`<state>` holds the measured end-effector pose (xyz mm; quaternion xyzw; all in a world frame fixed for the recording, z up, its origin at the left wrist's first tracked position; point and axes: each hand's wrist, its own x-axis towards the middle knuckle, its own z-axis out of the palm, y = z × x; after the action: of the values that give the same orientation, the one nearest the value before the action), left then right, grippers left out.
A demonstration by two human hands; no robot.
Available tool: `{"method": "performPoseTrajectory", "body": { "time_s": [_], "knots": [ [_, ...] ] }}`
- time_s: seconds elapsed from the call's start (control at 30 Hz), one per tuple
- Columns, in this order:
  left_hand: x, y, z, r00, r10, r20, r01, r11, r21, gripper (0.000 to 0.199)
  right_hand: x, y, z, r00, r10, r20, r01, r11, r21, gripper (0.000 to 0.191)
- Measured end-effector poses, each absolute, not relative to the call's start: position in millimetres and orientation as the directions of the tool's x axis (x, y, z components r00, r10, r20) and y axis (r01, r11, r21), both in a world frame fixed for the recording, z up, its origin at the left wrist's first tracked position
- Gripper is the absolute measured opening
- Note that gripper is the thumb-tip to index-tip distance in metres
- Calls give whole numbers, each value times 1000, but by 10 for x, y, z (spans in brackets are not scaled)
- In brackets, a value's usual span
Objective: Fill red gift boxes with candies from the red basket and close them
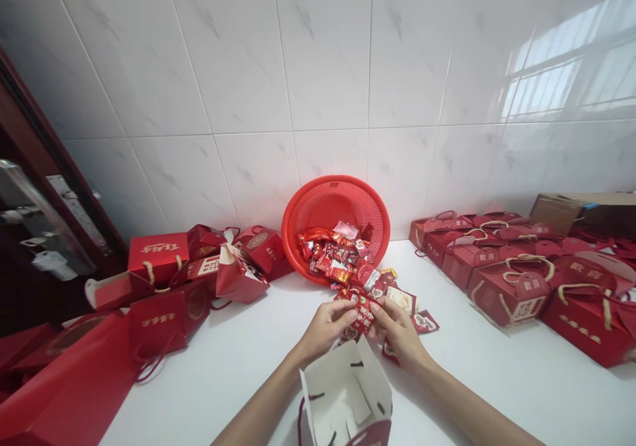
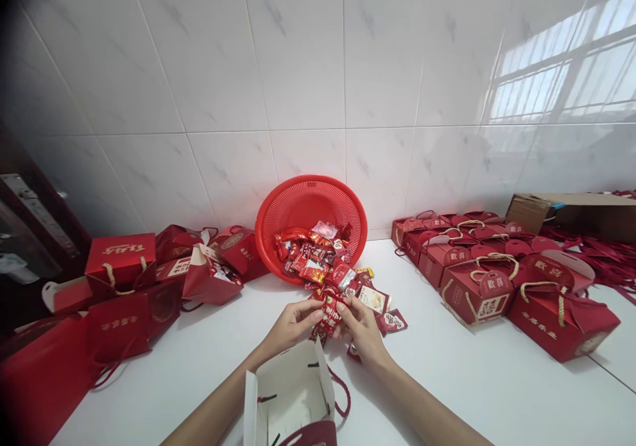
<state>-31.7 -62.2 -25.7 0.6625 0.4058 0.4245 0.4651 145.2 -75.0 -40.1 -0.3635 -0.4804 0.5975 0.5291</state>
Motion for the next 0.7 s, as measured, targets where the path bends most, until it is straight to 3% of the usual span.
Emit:
{"method": "performPoseTrajectory", "body": {
  "time_s": [0.53, 0.7],
  "knots": [
    [-330, -644, -280, 391, 900, 193, 262, -310, 914, 52, 1419, -746, -387, -112, 984, 135, -212, 109, -971, 55],
    [-371, -640, -294, 333, 905, 263, 400, -389, 830, 31, 1485, -714, -393, -30, 986, 164, -191, 156, -969, 53]
  ]
}}
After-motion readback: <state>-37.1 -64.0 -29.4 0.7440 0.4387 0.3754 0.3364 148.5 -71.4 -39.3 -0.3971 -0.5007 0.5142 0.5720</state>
